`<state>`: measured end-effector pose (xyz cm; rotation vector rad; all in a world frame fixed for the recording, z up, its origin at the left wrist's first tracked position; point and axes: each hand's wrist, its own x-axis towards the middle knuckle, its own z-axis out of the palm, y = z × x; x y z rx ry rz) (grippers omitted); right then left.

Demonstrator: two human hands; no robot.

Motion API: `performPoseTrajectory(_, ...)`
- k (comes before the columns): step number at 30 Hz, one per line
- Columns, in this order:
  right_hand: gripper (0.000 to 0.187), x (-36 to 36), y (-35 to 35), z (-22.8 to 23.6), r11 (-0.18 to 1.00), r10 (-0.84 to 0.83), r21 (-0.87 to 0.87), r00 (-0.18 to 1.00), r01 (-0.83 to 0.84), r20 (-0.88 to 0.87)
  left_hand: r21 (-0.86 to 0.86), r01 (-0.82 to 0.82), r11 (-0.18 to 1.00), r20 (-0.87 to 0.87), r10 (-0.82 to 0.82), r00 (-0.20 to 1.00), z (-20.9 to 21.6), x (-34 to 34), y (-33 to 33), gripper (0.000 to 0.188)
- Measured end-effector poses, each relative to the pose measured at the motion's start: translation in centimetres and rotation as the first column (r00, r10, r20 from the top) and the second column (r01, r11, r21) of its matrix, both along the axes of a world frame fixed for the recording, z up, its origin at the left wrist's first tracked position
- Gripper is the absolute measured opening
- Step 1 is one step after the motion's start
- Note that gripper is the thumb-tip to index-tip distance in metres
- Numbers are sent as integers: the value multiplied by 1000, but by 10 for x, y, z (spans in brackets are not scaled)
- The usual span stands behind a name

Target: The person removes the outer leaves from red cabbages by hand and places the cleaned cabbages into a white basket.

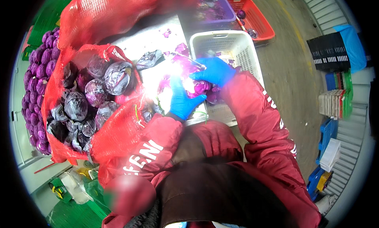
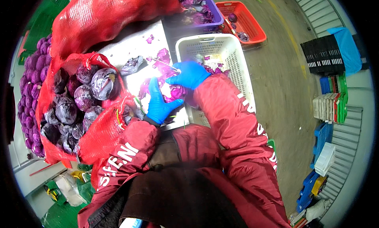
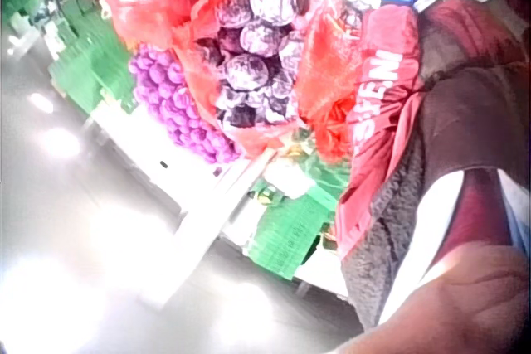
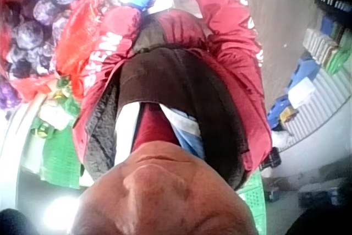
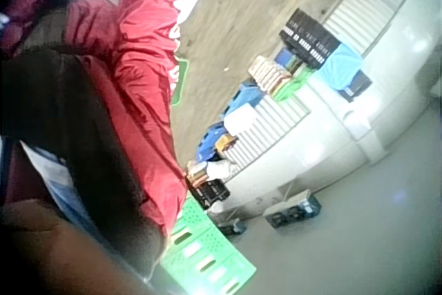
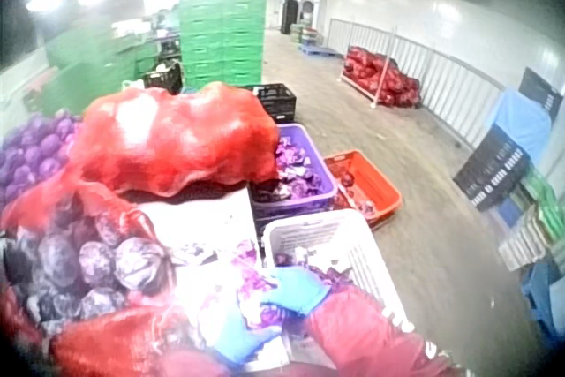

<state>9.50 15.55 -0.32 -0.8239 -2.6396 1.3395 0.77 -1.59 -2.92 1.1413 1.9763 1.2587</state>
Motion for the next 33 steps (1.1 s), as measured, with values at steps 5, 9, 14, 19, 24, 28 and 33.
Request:
performPoseTrajectory(5, 54, -10, 21, 16, 973, 187, 108, 972, -203, 142, 52, 43, 998, 3, -43, 999, -9, -5, -4, 119)
performPoseTrajectory(9, 44, 4, 18, 4, 937, 110, 333, 994, -103, -2, 135, 80, 988, 99, -94, 991, -8, -8, -8, 117)
performPoseTrajectory(14, 46, 49, 21, -51, 939, -332, -41, 929, 342, 163, 166, 184, 969, 119, -205, 972, -1, -9, -15, 116)
performPoseTrajectory(19, 71, 56, -20, -28, 746, -464, -490, 880, 451, 104, 86, 117, 989, 56, -122, 991, 11, -1, -8, 111)
performPoseTrajectory(24, 50, 59, -31, -41, 627, -545, -593, 829, 504, 128, -274, 147, 950, -552, -281, 785, 56, 33, 12, 97)
performPoseTrajectory(28, 33, 62, -37, -73, 465, -652, -670, 736, 578, 182, -9, 170, 985, -441, -157, 884, 29, -6, 15, 85)
performPoseTrajectory(33, 25, 43, -43, -77, 365, -733, -795, 676, 484, 75, 132, -146, 980, 631, 31, 775, 10, -57, -3, 80)
